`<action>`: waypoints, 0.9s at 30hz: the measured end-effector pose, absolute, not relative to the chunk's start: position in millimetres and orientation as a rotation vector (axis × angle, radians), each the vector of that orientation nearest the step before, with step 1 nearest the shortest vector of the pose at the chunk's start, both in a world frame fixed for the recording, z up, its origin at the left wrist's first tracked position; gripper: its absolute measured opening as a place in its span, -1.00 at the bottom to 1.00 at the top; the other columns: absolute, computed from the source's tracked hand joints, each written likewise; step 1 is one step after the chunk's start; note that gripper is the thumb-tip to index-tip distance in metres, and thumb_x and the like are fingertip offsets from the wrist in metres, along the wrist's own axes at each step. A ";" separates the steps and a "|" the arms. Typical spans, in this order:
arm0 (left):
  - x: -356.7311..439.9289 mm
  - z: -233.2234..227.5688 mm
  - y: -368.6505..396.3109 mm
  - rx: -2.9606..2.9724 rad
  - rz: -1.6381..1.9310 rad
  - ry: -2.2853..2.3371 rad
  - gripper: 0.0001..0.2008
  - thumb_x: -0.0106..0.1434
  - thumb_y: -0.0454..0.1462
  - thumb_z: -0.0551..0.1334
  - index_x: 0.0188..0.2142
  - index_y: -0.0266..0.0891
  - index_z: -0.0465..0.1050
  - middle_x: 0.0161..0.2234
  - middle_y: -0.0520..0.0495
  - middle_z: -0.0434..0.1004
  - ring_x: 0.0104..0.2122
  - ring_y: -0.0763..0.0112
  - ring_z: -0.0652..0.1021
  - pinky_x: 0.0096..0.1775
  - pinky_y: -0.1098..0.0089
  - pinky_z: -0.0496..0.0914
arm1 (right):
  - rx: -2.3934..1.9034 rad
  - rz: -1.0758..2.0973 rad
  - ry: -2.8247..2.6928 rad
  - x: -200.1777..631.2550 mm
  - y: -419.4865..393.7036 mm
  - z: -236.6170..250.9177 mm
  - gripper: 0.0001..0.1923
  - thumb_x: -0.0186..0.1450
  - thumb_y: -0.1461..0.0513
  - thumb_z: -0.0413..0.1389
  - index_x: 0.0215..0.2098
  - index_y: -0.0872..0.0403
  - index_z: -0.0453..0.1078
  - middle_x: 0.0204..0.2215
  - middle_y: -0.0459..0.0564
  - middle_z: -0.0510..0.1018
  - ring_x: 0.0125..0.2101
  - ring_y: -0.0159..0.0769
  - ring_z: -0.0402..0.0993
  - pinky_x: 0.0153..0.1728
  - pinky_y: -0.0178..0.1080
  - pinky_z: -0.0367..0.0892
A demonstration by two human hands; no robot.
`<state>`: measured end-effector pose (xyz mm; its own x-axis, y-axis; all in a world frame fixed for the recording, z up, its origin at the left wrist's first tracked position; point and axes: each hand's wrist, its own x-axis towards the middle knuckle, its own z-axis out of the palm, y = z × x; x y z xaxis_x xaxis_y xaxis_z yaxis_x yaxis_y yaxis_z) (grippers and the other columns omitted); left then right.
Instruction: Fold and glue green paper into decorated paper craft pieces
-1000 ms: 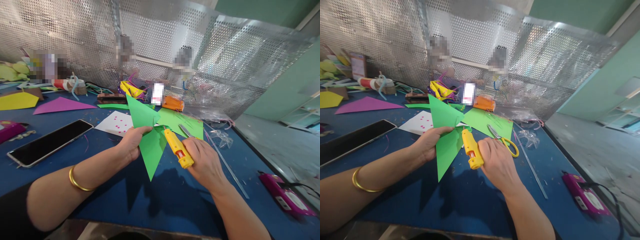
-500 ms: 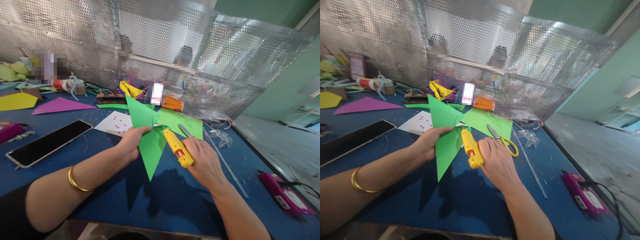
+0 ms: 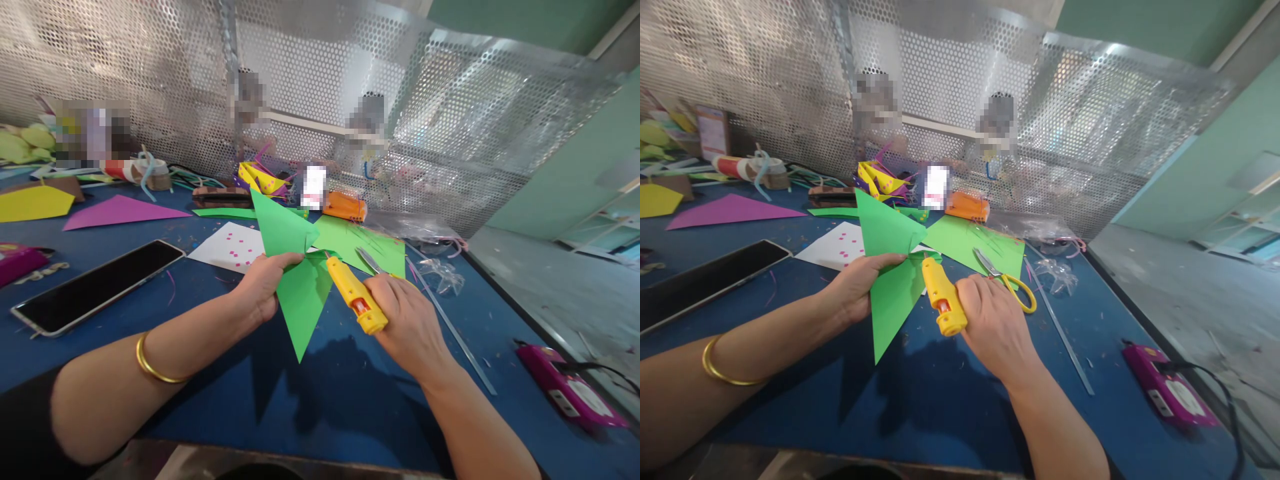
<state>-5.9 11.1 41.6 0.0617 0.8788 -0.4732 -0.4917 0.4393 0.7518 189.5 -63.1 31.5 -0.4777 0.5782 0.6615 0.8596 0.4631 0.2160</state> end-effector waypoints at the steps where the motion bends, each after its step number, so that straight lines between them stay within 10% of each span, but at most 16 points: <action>1: -5.8 41.6 11.1 0.449 1.089 1.068 -0.66 0.17 -0.49 0.25 -0.03 -0.40 0.51 -0.46 -0.20 0.66 -0.56 0.22 0.63 -0.36 0.24 0.60 | -1.193 -0.737 -2.212 189.6 -63.0 31.4 -0.72 0.51 0.19 -0.15 -0.34 0.05 0.26 -0.50 -0.05 0.40 -0.49 -0.26 0.27 -0.41 -0.23 0.17; 27: -4.9 41.0 10.6 0.447 1.091 1.076 -0.67 0.17 -0.50 0.24 -0.05 -0.44 0.51 -0.45 -0.25 0.66 -0.56 0.19 0.64 -0.40 0.22 0.61 | -1.238 -0.720 -2.180 191.1 -63.0 27.4 -0.80 0.46 0.16 -0.04 -0.32 0.02 0.22 -0.49 -0.08 0.43 -0.49 -0.29 0.32 -0.42 -0.25 0.17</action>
